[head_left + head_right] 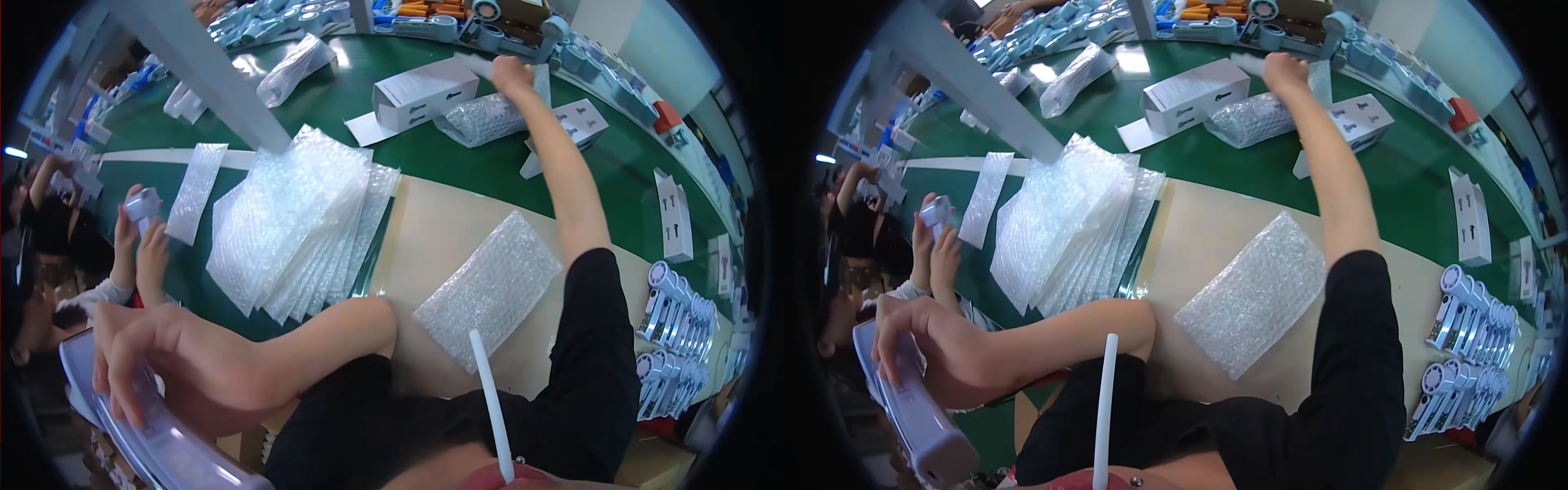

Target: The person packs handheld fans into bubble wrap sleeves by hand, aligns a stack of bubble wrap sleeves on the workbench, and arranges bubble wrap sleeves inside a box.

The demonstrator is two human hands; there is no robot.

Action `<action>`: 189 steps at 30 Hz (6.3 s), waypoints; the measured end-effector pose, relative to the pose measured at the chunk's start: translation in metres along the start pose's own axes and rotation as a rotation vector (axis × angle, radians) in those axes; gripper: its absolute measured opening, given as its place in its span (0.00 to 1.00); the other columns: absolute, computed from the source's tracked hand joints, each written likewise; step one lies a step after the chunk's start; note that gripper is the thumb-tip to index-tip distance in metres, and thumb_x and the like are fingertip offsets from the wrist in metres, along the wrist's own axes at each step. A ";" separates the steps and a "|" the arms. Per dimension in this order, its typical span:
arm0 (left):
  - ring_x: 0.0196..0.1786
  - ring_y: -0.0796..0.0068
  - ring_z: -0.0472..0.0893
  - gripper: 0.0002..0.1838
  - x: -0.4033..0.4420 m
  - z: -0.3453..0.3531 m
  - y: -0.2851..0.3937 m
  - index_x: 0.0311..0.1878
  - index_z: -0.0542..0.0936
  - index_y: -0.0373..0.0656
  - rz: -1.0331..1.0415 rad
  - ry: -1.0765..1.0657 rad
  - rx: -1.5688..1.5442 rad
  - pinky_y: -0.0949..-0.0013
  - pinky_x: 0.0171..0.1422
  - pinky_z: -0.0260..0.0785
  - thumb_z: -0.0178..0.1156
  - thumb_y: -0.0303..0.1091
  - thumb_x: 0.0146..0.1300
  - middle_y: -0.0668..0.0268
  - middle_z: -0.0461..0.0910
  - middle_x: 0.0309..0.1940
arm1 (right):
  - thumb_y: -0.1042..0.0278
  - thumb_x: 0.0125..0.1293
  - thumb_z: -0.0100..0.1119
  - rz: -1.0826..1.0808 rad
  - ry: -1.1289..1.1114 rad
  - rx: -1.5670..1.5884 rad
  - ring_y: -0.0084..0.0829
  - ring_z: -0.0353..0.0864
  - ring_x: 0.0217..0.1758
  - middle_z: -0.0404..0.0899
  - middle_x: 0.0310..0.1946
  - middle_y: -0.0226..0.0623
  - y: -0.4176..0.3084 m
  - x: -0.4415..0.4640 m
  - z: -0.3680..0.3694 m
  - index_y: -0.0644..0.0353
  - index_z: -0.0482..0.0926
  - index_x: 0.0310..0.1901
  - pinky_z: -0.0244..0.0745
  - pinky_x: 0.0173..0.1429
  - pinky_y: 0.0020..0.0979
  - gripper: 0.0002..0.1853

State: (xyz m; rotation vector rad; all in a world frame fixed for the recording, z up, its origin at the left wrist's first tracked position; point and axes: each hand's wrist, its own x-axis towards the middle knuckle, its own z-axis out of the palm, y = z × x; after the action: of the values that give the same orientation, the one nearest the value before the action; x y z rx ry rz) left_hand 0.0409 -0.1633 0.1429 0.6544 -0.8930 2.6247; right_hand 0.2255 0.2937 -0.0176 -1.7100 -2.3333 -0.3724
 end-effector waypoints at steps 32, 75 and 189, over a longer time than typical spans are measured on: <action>0.32 0.71 0.75 0.21 0.024 -0.007 0.032 0.34 0.72 0.41 0.004 -0.303 0.466 0.64 0.40 0.70 0.63 0.51 0.54 0.65 0.73 0.27 | 0.68 0.58 0.58 -0.248 -0.094 1.001 0.44 0.69 0.58 0.75 0.51 0.43 -0.026 -0.352 -0.113 0.60 0.77 0.42 0.62 0.62 0.40 0.11; 0.44 0.69 0.80 0.26 -0.066 -0.050 -0.119 0.55 0.67 0.32 -0.272 -0.601 1.118 0.66 0.49 0.75 0.64 0.34 0.58 0.58 0.79 0.38 | 0.67 0.60 0.58 -0.362 0.077 1.118 0.39 0.67 0.64 0.71 0.59 0.40 0.013 -0.414 -0.101 0.58 0.76 0.47 0.59 0.67 0.39 0.14; 0.29 0.67 0.71 0.21 -0.257 -0.085 0.020 0.47 0.67 0.42 -0.909 -1.048 1.027 0.66 0.36 0.59 0.55 0.11 0.51 0.63 0.75 0.30 | 0.74 0.57 0.53 0.476 -0.523 2.699 0.38 0.67 0.59 0.70 0.53 0.45 0.041 -0.468 -0.150 0.66 0.61 0.60 0.57 0.68 0.40 0.28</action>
State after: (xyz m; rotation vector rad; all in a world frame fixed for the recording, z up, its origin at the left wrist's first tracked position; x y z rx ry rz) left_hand 0.2245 -0.1572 -0.0571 2.1045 0.6495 1.5806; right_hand 0.4079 -0.1646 -0.0257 -0.3755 -0.4515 2.1304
